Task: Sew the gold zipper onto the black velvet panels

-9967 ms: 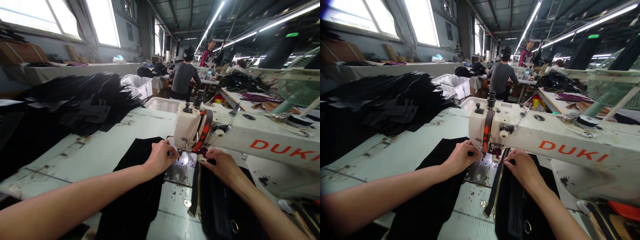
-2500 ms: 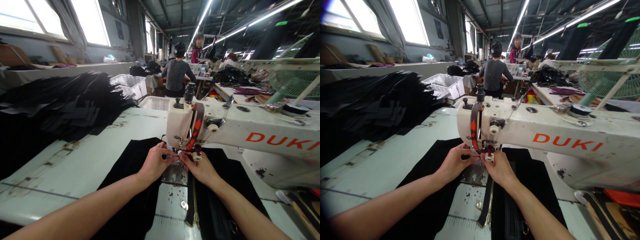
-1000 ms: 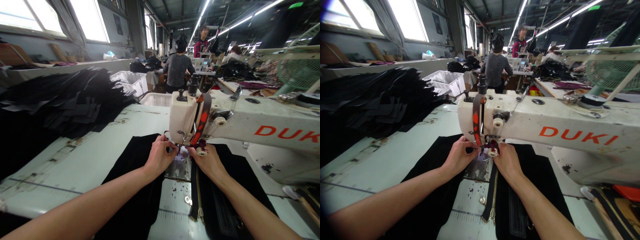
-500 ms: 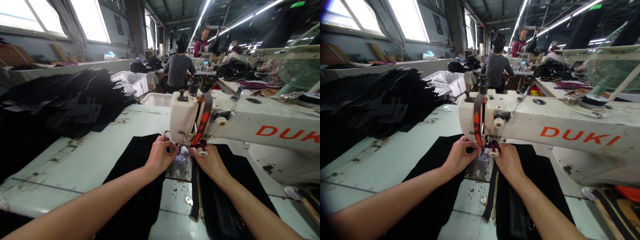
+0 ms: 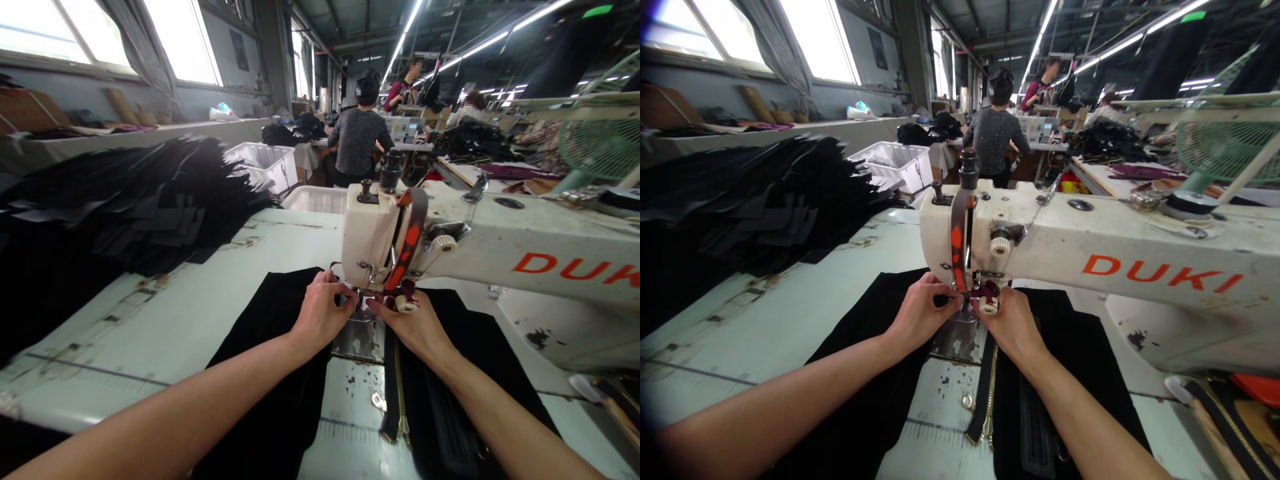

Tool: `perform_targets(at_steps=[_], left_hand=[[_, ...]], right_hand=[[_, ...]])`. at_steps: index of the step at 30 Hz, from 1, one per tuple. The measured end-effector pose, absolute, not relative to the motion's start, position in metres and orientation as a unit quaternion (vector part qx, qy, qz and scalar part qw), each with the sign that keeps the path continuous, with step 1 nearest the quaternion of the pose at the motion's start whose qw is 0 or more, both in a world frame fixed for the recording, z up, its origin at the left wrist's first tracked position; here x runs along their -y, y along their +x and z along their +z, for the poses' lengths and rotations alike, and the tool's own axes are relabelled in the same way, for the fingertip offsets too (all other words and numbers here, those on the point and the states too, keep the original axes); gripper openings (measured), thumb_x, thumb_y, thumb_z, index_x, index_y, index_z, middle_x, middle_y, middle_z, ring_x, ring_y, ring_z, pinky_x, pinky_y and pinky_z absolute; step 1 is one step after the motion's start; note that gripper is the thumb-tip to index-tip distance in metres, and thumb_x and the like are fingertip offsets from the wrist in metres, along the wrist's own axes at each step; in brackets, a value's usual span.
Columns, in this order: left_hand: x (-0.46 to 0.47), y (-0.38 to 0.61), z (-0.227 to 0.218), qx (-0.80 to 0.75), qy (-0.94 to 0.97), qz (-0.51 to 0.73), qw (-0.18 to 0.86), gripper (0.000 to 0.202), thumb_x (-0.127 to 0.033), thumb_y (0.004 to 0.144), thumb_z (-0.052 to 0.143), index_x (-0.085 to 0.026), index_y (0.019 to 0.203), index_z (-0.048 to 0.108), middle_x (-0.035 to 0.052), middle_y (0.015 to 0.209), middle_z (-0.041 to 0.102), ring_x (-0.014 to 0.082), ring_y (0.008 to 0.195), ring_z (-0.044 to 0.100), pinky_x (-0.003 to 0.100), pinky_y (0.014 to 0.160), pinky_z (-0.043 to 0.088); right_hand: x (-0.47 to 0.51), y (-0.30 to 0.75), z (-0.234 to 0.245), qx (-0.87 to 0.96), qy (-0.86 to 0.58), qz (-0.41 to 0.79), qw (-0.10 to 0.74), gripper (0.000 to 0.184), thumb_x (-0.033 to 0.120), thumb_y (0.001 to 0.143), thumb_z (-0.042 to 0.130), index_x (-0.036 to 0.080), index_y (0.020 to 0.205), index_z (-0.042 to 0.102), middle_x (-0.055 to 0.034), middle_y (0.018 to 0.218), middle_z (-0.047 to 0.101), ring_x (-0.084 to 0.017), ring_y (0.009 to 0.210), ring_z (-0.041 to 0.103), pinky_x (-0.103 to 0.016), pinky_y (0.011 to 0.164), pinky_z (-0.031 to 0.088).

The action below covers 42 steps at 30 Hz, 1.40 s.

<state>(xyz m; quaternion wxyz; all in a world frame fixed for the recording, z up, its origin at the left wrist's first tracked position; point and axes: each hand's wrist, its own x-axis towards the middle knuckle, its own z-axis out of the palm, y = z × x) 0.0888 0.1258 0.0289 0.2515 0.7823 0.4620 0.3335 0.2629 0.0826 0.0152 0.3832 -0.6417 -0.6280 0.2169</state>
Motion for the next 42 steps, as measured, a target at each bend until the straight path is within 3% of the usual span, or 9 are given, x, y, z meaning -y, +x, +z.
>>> perform_targets(at_steps=[6,17,42], left_hand=[[-0.126,0.089,0.029,-0.460,0.783,0.336,0.252,0.018,-0.001,0.074,0.073,-0.019,0.073,0.076,0.0038,0.088,0.063,0.0208,0.090,0.060,0.032,0.082,0.050],[-0.126,0.089,0.026,-0.458,0.783,0.340,0.248,0.018,-0.002,0.074,0.072,-0.020,0.072,0.075,0.0029,0.088,0.063,0.0202,0.089,0.061,0.031,0.082,0.051],[-0.124,0.091,0.025,-0.484,0.782,0.308,0.246,0.015,-0.007,0.079,0.073,-0.021,0.076,0.076,0.0039,0.091,0.064,0.0235,0.096,0.059,0.036,0.086,0.049]], right_hand=[[-0.083,0.261,0.014,0.615,-0.643,0.217,0.401,0.026,0.042,0.077,0.061,0.019,0.064,0.061,-0.0042,0.065,0.065,-0.019,0.062,0.063,-0.025,0.056,0.046],[-0.084,0.258,0.013,0.626,-0.637,0.220,0.392,0.017,0.033,0.079,0.061,0.021,0.068,0.066,-0.0043,0.072,0.070,-0.023,0.075,0.069,-0.027,0.067,0.053],[-0.089,0.255,0.000,0.616,-0.674,0.163,0.373,0.015,0.033,0.081,0.062,0.020,0.075,0.069,-0.0058,0.077,0.071,-0.022,0.075,0.069,-0.027,0.065,0.053]])
